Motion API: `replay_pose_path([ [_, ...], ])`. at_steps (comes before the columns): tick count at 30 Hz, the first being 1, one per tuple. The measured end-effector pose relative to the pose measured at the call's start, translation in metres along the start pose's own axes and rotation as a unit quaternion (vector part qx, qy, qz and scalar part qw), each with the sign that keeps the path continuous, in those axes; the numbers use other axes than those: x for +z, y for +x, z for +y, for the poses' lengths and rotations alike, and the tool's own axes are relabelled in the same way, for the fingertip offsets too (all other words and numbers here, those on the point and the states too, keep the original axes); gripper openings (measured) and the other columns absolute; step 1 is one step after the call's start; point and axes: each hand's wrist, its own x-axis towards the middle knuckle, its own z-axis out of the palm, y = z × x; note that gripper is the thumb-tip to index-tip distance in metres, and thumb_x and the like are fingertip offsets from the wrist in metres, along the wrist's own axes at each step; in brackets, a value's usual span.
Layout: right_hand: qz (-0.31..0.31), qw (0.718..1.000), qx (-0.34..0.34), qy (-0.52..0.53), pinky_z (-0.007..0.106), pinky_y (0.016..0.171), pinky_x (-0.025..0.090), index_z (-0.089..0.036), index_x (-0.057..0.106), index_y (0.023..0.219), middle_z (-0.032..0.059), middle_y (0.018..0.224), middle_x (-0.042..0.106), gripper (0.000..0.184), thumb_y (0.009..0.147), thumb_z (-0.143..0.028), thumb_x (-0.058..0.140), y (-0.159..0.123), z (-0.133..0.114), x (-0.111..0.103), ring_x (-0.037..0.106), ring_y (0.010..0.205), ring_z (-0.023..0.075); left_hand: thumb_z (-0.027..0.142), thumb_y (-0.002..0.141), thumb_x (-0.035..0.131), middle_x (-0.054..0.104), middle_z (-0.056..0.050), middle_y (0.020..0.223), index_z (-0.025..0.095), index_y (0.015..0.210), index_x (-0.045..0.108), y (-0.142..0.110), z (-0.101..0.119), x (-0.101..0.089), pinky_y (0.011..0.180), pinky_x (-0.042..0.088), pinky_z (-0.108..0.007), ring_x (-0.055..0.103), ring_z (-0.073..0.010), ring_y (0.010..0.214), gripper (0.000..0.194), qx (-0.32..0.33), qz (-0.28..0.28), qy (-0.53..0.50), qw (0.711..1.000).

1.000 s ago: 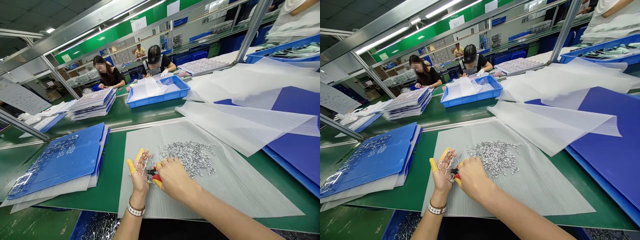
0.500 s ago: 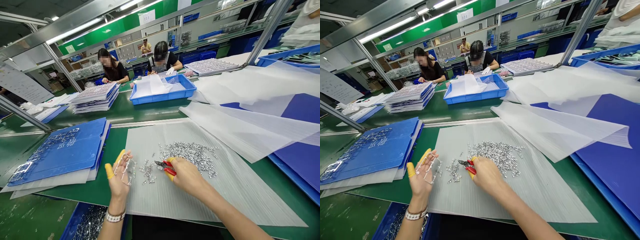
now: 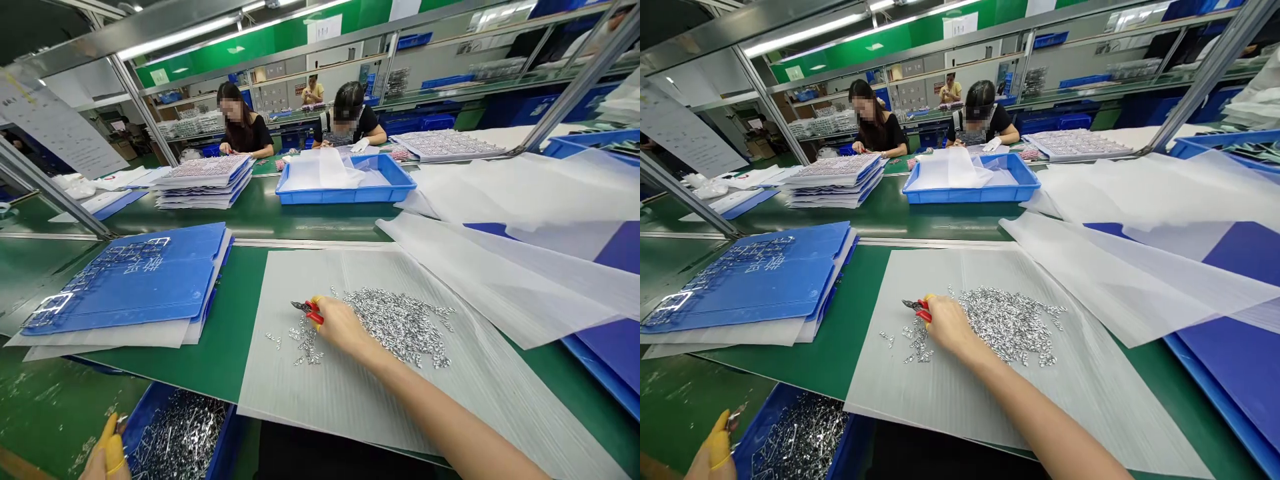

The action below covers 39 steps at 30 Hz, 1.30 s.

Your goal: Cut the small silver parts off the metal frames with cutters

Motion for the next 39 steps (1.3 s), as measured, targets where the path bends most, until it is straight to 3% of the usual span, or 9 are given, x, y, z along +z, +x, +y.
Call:
replay_pose_path([
  [3, -0.001, 0.999, 0.004, -0.039, 0.027, 0.065, 0.035, -0.017, 0.057, 0.101, 0.0077, 0.094, 0.067, 0.017, 0.088, -0.027, 0.051, 0.005, -0.008, 0.007, 0.061, 0.087, 0.0209, 0.067, 0.062, 0.049, 0.056, -0.03, 0.124, 0.01, 0.125, 0.056, 0.021, -0.034, 0.011, 0.09, 0.032, -0.067, 0.046, -0.0555, 0.114, 0.085, -0.033, -0.015, 0.132, 0.991],
  [10, -0.009, 0.996, -0.007, -0.092, 0.03, 0.071, 0.033, -0.017, 0.057, 0.105, 0.0091, 0.097, 0.066, 0.018, 0.091, -0.022, 0.047, 0.005, -0.022, 0.015, 0.057, 0.092, 0.0229, 0.068, 0.047, 0.057, 0.026, -0.027, 0.149, 0.018, 0.128, 0.052, 0.037, -0.062, 0.03, 0.086, 0.025, -0.074, 0.022, -0.0559, 0.131, 0.096, -0.077, 0.025, 0.125, 0.989],
  [14, -0.011, 0.996, -0.012, -0.09, 0.03, 0.07, 0.031, -0.017, 0.056, 0.105, 0.0087, 0.097, 0.066, 0.018, 0.088, -0.018, 0.049, 0.006, -0.022, 0.017, 0.057, 0.091, 0.0231, 0.057, 0.049, 0.062, 0.066, -0.022, 0.112, 0.021, 0.103, 0.068, 0.056, -0.054, 0.014, 0.073, 0.043, -0.061, 0.054, -0.0532, 0.104, 0.065, -0.1, -0.063, 0.135, 0.984],
  [17, -0.011, 0.997, -0.017, -0.076, 0.029, 0.07, 0.031, -0.017, 0.056, 0.103, 0.0086, 0.096, 0.066, 0.018, 0.085, -0.016, 0.052, 0.006, -0.019, 0.018, 0.057, 0.091, 0.0235, 0.047, 0.053, 0.063, 0.072, -0.008, 0.071, 0.027, 0.085, 0.073, 0.049, -0.023, -0.006, 0.061, 0.046, -0.048, 0.062, -0.0374, 0.062, 0.039, -0.108, -0.107, 0.103, 0.983],
  [20, -0.013, 0.998, -0.025, -0.05, 0.028, 0.069, 0.032, -0.017, 0.056, 0.103, 0.0084, 0.097, 0.066, 0.018, 0.086, -0.016, 0.051, 0.007, -0.015, 0.016, 0.057, 0.091, 0.022, 0.043, 0.059, 0.059, 0.073, -0.001, 0.075, 0.032, 0.09, 0.073, 0.015, 0.025, -0.021, 0.055, 0.043, -0.04, 0.053, -0.0241, 0.046, 0.036, -0.075, -0.095, 0.062, 0.991],
  [23, -0.019, 0.999, -0.024, -0.011, 0.025, 0.065, 0.033, -0.017, 0.055, 0.102, 0.0076, 0.095, 0.066, 0.016, 0.086, -0.015, 0.05, 0.005, -0.011, 0.009, 0.059, 0.085, 0.019, 0.048, 0.062, 0.062, 0.073, -0.003, 0.08, 0.029, 0.095, 0.073, -0.03, 0.084, -0.018, 0.06, 0.044, -0.038, 0.055, -0.0238, 0.058, 0.04, 0.025, -0.059, -0.031, 0.997],
  [27, -0.032, 0.998, -0.033, 0.039, 0.023, 0.057, 0.031, -0.019, 0.053, 0.096, 0.0035, 0.087, 0.067, 0.012, 0.085, -0.015, 0.05, -0.004, -0.009, -0.009, 0.058, 0.071, 0.015, 0.047, 0.068, 0.068, 0.071, -0.006, 0.093, 0.024, 0.092, 0.074, -0.079, 0.173, 0.017, 0.076, 0.046, -0.034, 0.061, -0.0247, 0.082, 0.034, 0.229, -0.16, -0.195, 0.94],
  [33, -0.034, 0.985, -0.088, 0.145, 0.023, 0.055, 0.031, -0.021, 0.051, 0.089, 0.001, 0.076, 0.063, 0.012, 0.079, -0.014, 0.053, -0.025, -0.014, -0.033, 0.052, 0.062, 0.0133, 0.029, 0.083, 0.059, 0.068, -0.005, 0.091, 0.023, 0.104, 0.068, -0.133, 0.279, 0.082, 0.067, 0.046, -0.029, 0.056, -0.0158, 0.07, 0.024, 0.466, -0.313, -0.144, 0.815],
  [39, 0.001, 0.967, -0.077, 0.241, 0.023, 0.059, 0.033, -0.022, 0.052, 0.09, -0.0013, 0.08, 0.063, 0.016, 0.076, -0.015, 0.054, -0.027, -0.007, -0.041, 0.054, 0.068, 0.0134, 0.019, 0.081, 0.058, 0.07, -0.004, 0.08, 0.02, 0.087, 0.071, -0.151, 0.311, 0.114, 0.06, 0.046, -0.025, 0.061, -0.0152, 0.067, 0.015, 0.445, -0.383, -0.175, 0.791],
])
